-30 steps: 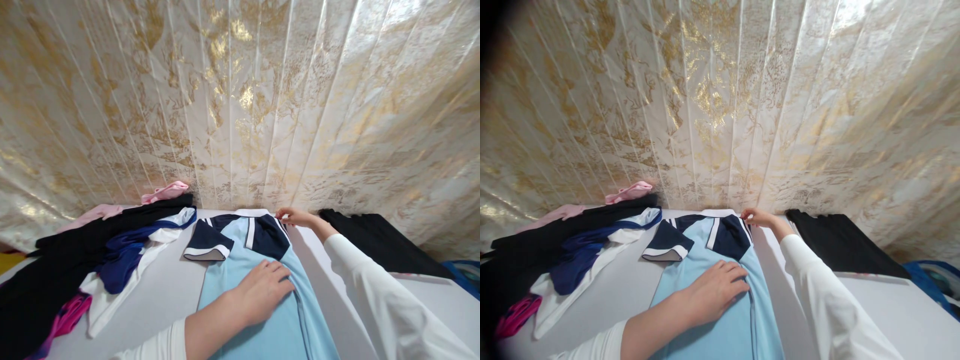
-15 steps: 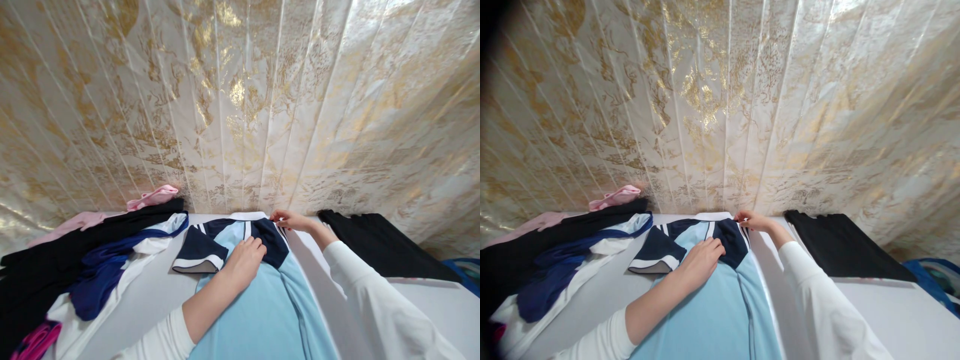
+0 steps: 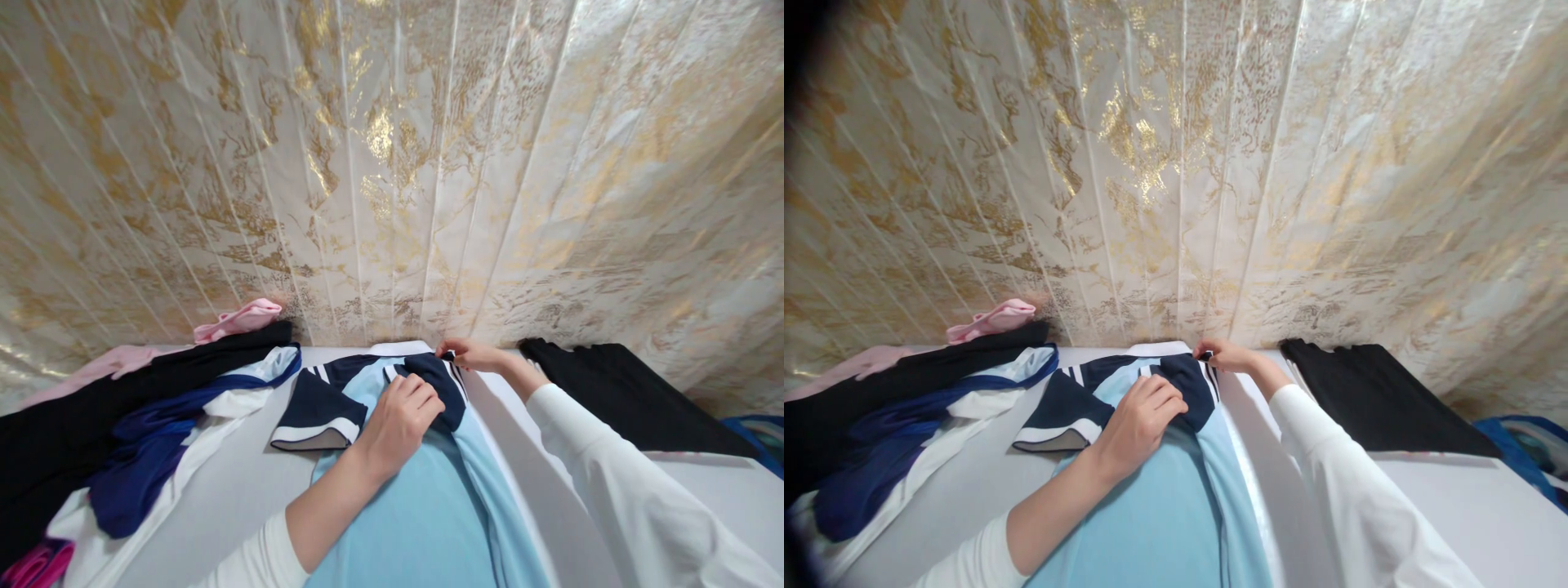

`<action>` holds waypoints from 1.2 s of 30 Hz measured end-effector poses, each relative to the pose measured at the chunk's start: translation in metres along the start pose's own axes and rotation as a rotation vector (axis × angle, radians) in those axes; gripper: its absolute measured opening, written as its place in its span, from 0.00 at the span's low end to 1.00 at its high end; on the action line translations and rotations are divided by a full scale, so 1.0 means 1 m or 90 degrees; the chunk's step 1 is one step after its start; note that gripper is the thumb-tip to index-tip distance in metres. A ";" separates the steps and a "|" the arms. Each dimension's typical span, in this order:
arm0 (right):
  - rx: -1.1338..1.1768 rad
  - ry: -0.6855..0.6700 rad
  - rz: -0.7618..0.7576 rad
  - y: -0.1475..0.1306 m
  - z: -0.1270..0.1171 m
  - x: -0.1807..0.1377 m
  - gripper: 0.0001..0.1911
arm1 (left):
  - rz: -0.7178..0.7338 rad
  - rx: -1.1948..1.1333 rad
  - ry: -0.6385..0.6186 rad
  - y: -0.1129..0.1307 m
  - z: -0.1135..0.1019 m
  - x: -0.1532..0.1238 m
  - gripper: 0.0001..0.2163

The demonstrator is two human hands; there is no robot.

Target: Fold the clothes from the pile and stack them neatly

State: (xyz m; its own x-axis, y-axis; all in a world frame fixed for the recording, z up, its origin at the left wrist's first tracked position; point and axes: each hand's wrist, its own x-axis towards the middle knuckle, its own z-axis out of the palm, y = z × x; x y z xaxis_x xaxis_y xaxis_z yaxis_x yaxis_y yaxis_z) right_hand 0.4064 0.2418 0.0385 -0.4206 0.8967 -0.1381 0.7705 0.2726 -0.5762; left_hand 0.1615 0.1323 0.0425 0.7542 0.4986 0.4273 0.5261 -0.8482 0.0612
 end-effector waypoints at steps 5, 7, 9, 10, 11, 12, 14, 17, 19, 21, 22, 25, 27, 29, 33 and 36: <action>-0.141 -0.030 0.023 -0.004 -0.003 0.010 0.10 | -0.010 0.034 -0.030 -0.003 0.005 -0.003 0.10; -0.198 -0.041 0.041 -0.007 -0.010 0.011 0.14 | -0.026 0.040 -0.040 -0.005 0.008 -0.003 0.10; -0.255 -0.028 0.062 -0.011 -0.015 0.011 0.15 | -0.040 0.047 -0.050 -0.007 0.010 -0.004 0.10; -0.284 -0.012 0.076 -0.013 -0.016 0.010 0.15 | -0.046 0.050 -0.055 -0.008 0.011 -0.004 0.10; -0.312 0.009 0.090 -0.015 -0.016 0.009 0.15 | -0.052 0.052 -0.059 -0.008 0.011 -0.004 0.10; -0.340 0.033 0.107 -0.017 -0.014 0.007 0.15 | -0.057 0.055 -0.063 -0.008 0.011 -0.004 0.09; -0.393 0.085 0.142 -0.020 -0.007 0.002 0.15 | -0.068 0.060 -0.067 -0.008 0.011 -0.004 0.09; -0.450 0.156 0.185 -0.023 0.010 -0.005 0.16 | -0.088 0.069 -0.068 -0.010 0.013 -0.004 0.09; -0.471 0.189 0.199 -0.023 0.019 -0.007 0.16 | -0.096 0.072 -0.067 -0.012 0.015 -0.004 0.09; -0.478 0.212 0.202 -0.024 0.023 -0.006 0.14 | -0.102 0.071 -0.059 -0.013 0.016 -0.005 0.10; -0.478 0.222 0.200 -0.026 0.023 -0.006 0.12 | -0.103 0.068 -0.050 -0.013 0.016 -0.005 0.10; -0.463 0.260 0.190 -0.036 0.021 -0.008 0.11 | -0.085 0.049 -0.025 -0.007 0.013 -0.004 0.11; -0.444 0.294 0.181 -0.048 0.025 -0.018 0.14 | -0.054 0.028 -0.023 0.000 0.012 -0.004 0.10; -0.424 0.317 0.161 -0.061 0.040 -0.039 0.18 | -0.018 0.004 -0.042 0.007 0.011 -0.006 0.07; -0.307 0.340 0.006 -0.076 0.100 -0.110 0.23 | 0.033 -0.035 -0.095 0.017 0.014 -0.010 0.06; -0.266 0.427 -0.098 -0.073 0.146 -0.166 0.28 | 0.027 -0.037 -0.098 0.020 0.017 -0.014 0.08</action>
State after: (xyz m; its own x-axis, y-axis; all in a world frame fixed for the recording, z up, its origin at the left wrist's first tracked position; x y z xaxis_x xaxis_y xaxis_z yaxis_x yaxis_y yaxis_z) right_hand 0.3505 0.0222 -0.0140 -0.2617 0.8207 0.5080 0.8985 0.3994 -0.1823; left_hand 0.1683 0.1115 0.0221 0.8291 0.4798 0.2871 0.4724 -0.8757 0.0994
